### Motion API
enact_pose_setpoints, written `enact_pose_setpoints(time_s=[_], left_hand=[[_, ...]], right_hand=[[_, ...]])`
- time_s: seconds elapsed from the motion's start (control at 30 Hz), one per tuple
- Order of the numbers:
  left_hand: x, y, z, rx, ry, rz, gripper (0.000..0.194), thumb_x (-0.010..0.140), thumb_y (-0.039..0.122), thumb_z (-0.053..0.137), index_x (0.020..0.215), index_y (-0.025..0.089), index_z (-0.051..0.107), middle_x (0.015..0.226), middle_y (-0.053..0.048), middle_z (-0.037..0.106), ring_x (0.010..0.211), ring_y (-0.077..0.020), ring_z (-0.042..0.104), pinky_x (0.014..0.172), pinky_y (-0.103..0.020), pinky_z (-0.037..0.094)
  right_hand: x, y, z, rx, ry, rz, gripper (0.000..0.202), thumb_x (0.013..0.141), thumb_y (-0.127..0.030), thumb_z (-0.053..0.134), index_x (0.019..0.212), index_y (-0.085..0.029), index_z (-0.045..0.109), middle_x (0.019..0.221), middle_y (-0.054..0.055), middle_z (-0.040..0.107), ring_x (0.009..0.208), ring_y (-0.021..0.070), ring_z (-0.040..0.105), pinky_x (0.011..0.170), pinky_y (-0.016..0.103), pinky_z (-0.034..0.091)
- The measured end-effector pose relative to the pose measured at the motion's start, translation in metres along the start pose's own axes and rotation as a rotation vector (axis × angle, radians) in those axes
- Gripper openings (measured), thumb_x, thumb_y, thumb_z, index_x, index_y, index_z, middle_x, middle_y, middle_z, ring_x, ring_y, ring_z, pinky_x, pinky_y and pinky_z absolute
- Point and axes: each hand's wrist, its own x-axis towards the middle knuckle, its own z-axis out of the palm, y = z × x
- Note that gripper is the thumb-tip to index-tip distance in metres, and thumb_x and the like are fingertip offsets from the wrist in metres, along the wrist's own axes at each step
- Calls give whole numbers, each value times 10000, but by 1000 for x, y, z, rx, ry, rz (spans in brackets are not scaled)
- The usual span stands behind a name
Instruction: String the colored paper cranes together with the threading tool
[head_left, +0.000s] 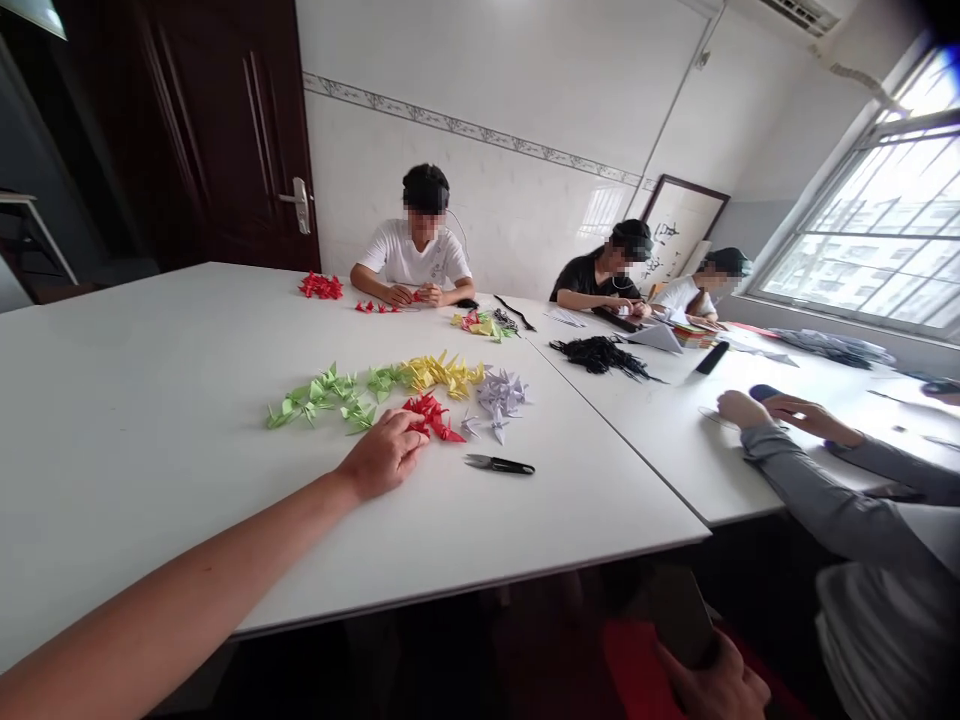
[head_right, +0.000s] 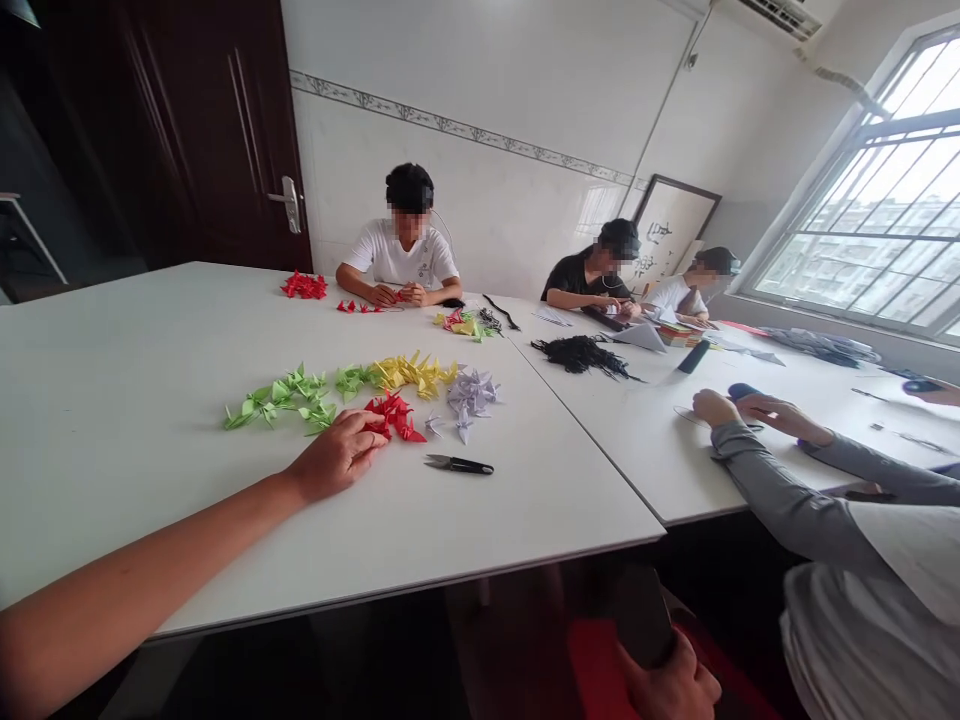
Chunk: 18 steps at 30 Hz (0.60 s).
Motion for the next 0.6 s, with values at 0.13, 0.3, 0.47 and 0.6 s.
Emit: enact_pose_setpoints(time_s=[0.13,0.3,0.47,0.6], left_hand=[[1,-2,2,-8,-3,-3,237,828,162,447,925,145,663,1086,-107,546,1070,-251,453,918,-421,431],[1,-3,2,0,-20,-11,240,826,176,447,933,161,662,1089,-104,547,1071,-255,448,910,-421,433],[1,-3,2,13,-19,-6,249,828,174,445,940,133,664,1091,-123,548,1061,-253,455,909,-406,436],[1,-3,2,1,-15,-8,243,828,178,449,927,135,667,1075,-126,556,1066,-255,458,904,-404,439]], right_hand=[[-4,-7,-11,-79,63,-34,851,700,-714,389,1356,-190,254,1226,219,374,877,362,610,661,447,505],[-6,-4,-7,-99,140,-51,836,673,-690,455,1344,-225,274,1244,171,372,888,323,602,709,419,494],[-7,-4,-6,-104,193,-82,811,689,-667,459,1345,-224,279,1232,161,389,910,318,588,707,401,494],[-4,-9,-9,-101,218,-91,822,672,-659,489,1338,-216,301,1220,164,400,900,323,590,712,410,495]])
